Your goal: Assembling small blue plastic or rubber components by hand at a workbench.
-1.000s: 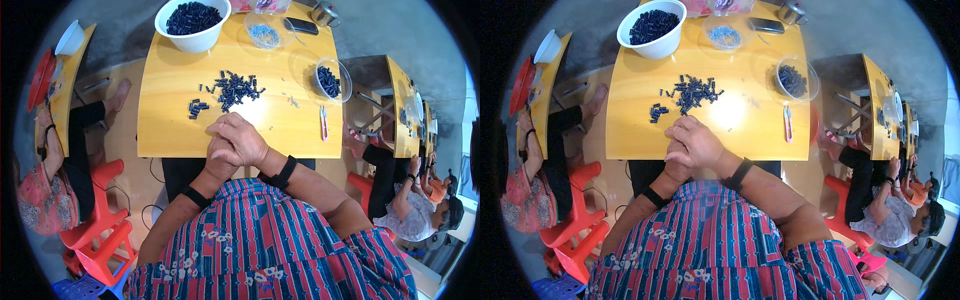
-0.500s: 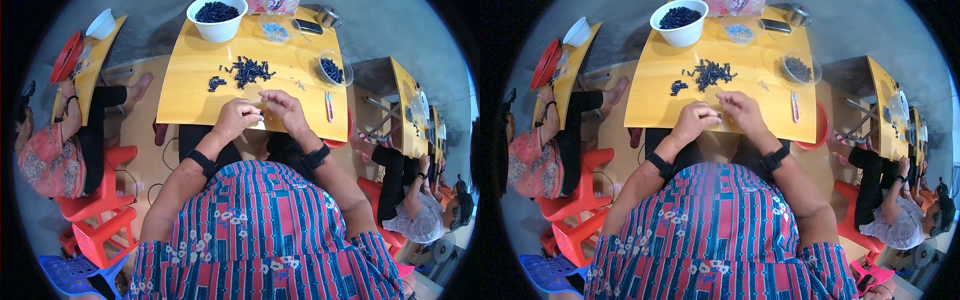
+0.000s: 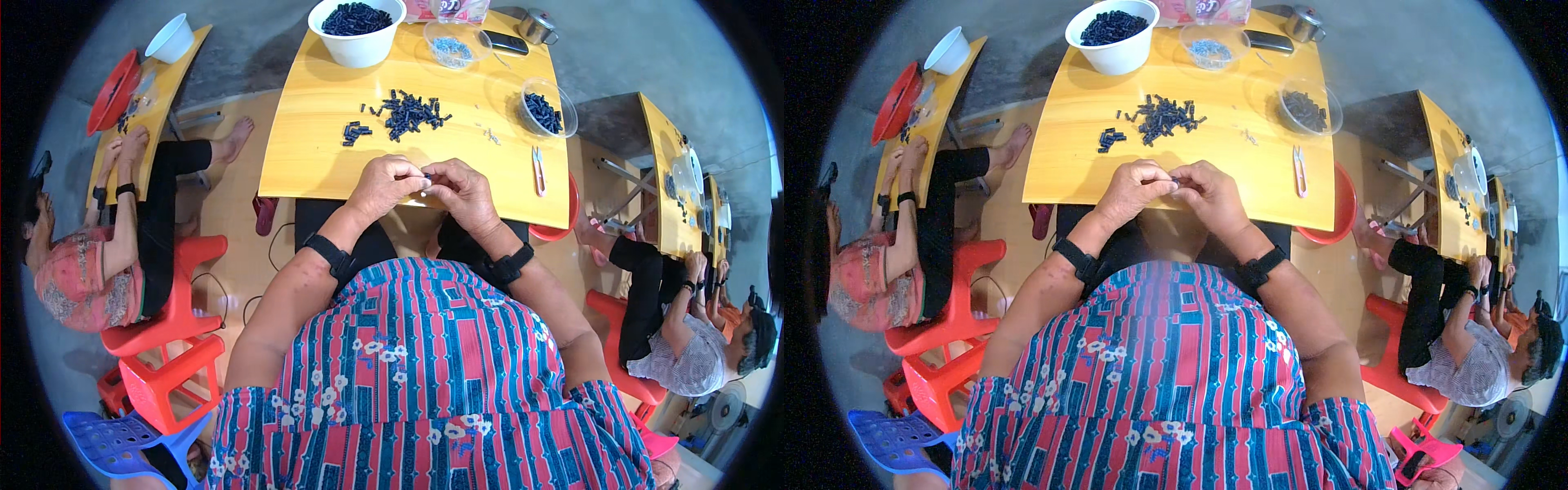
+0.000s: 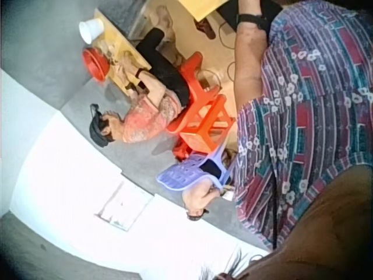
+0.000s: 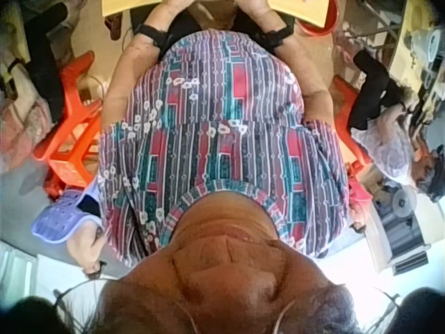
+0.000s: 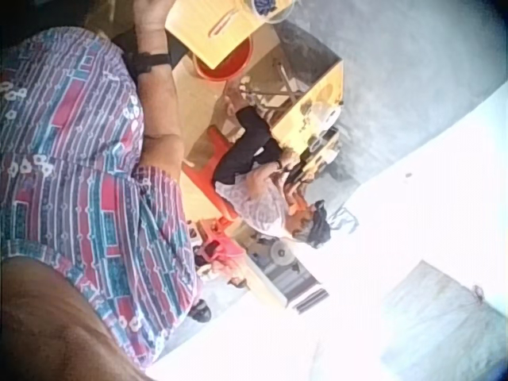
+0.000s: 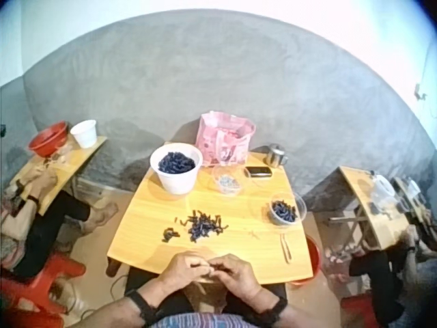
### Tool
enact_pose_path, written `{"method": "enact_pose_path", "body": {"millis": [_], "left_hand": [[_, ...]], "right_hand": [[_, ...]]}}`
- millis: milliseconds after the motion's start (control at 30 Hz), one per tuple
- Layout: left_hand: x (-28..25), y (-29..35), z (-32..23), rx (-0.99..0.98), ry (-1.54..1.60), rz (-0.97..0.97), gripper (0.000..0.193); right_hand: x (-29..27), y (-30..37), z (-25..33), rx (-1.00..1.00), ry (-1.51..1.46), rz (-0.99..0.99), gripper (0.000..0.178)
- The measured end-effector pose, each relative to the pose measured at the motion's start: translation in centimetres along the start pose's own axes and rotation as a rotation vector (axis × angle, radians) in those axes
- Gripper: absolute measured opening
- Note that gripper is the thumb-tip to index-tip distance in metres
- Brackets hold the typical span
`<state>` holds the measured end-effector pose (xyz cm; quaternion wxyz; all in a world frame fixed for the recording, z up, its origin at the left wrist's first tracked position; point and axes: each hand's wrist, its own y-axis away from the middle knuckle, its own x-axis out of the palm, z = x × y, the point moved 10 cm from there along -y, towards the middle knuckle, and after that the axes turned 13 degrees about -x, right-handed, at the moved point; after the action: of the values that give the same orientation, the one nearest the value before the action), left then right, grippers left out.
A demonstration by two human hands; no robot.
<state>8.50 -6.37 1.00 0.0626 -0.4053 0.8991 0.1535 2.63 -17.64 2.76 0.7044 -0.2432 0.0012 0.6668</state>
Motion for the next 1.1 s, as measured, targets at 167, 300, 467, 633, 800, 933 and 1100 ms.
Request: {"method": "enact_pose_path", "body": {"millis": [167, 300, 467, 633, 800, 933, 1100], "left_hand": [[-0.3, 0.2, -0.4, 0.028, 0.027, -0.029, 0.017], [0.0, -0.1, -0.7, 0.056, -0.056, -0.036, 0.018], [-1.1, 2.2, -1.4, 0.149, -0.124, -0.127, 0.014], [-0.5, 2.6, -2.3, 0.210, -0.194, -0.129, 0.010], [0.0, 2.2, -3.0, 0.257, -0.253, -0.094, 0.011], [-0.1, 1.4, -2.3, 0.197, -0.303, -0.065, 0.012], [-0.7, 1.7, -2.4, 0.239, -0.289, -0.109, 0.010]], "right_hand": [[0.1, -0.3, 0.2, -0.023, 0.005, 0.009, 0.025], [-1.0, -0.3, 1.2, -0.102, 0.149, 0.007, 0.025], [-5.3, -1.5, 2.3, -0.123, 0.276, -0.092, 0.026], [-16.2, -2.3, 2.5, -0.169, 0.665, -0.435, 0.025], [-19.3, -4.0, 2.0, -0.075, 1.115, -0.294, 0.036], [-12.8, -5.5, 3.8, -0.357, 0.858, -0.147, 0.030], [-4.0, -7.2, 2.5, -0.210, 0.533, -0.006, 0.024]]}}
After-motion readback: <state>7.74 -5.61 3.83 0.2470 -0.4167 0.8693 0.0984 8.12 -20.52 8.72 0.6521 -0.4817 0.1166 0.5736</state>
